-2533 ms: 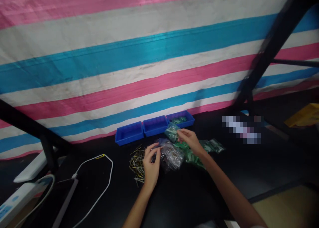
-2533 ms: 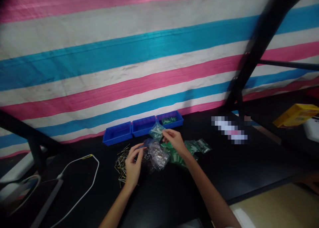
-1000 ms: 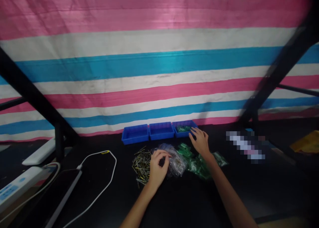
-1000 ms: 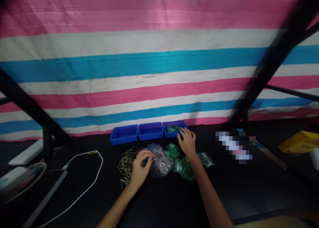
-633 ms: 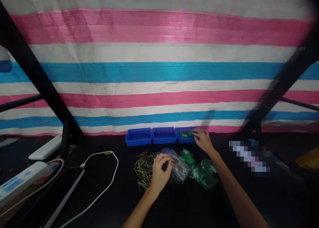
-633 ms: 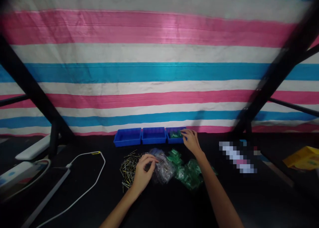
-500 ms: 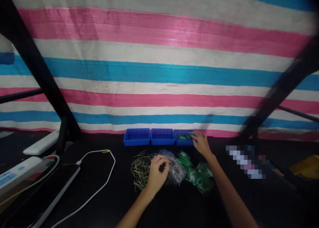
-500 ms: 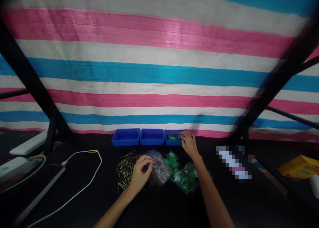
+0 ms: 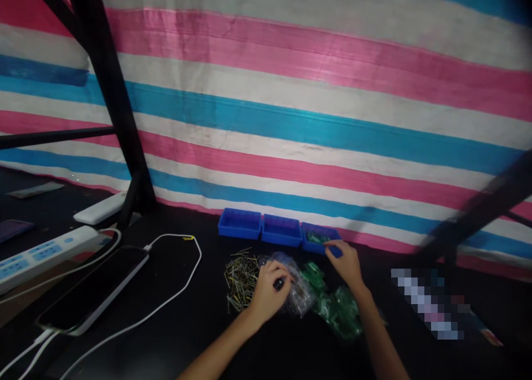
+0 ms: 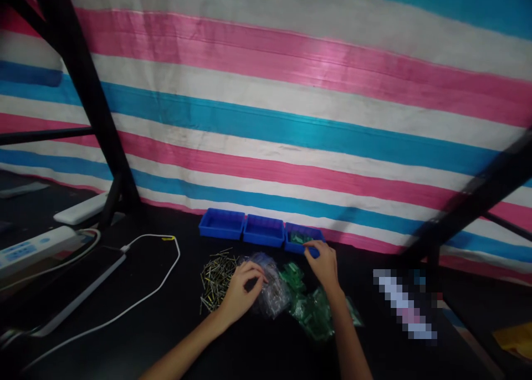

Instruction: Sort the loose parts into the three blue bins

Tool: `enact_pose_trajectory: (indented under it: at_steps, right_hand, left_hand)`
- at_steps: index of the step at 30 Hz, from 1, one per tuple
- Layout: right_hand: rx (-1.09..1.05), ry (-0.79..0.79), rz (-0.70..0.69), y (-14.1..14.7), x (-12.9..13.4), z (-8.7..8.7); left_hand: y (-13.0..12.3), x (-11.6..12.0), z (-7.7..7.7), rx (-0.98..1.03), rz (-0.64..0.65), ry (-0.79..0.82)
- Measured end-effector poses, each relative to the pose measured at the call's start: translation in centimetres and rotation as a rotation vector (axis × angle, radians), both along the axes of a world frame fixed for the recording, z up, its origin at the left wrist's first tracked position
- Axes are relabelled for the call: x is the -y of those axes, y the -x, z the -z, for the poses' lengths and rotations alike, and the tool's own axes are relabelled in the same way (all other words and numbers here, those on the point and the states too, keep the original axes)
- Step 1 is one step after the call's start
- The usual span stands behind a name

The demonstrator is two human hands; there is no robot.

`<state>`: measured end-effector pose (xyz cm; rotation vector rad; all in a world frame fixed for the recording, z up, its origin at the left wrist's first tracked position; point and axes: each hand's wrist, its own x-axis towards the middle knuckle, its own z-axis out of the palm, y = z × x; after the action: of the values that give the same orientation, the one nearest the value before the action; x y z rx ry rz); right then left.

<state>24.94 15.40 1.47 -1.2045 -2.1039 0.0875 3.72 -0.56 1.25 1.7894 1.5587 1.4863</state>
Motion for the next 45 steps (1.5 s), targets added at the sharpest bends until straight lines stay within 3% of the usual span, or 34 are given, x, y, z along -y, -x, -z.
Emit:
enact_pose_trajectory:
  at_steps: [6, 9, 14, 19, 24, 27, 31, 38, 41, 45]
  right_hand:
    - [0.085, 0.341, 0.072, 0.8, 3.0, 3.0]
    - [0.061, 0.412, 0.125, 0.8, 3.3, 4.2]
    - [-0.013, 0.348, 0.175, 0.7, 3.6, 4.1]
    - [-0.081, 0.303, 0.121, 0.7, 4.5, 3.4]
    - [-0.253, 0.157, 0.266, 1.8, 5.4, 2.6]
    - [-0.379, 0.197, 0.199, 3.0, 6.1, 1.8]
    - [-0.423, 0.390, 0.040, 4.6, 7.5, 0.9]
    - [-0.504, 0.719, -0.243, 5.7, 8.9, 1.5]
    - [-0.471, 0.797, -0.289, 5.9, 9.1, 1.6]
    - [-0.543, 0.787, -0.262, 6.3, 9.5, 1.5]
  left_hand:
    - [0.0, 0.1, 0.1, -0.006, 0.009, 0.021]
    - [0.1, 0.0, 0.2, -0.020, 0.022, 0.019]
    - [0.4, -0.4, 0.2, -0.028, 0.028, 0.011]
    - [0.1, -0.6, 0.1, -0.015, 0.015, 0.028]
    - [-0.2, -0.4, 0.1, 0.006, -0.029, 0.027]
    - [-0.1, -0.4, 0.2, 0.041, -0.050, 0.023]
    - [0.0, -0.3, 0.3, 0.116, -0.052, 0.042]
    - [0.1, -0.6, 0.9, 0.152, -0.002, 0.064]
    - [0.2, -0.6, 1.0, 0.126, -0.035, 0.050]
    - [0.4, -0.4, 0.4, 0.136, -0.103, 0.020]
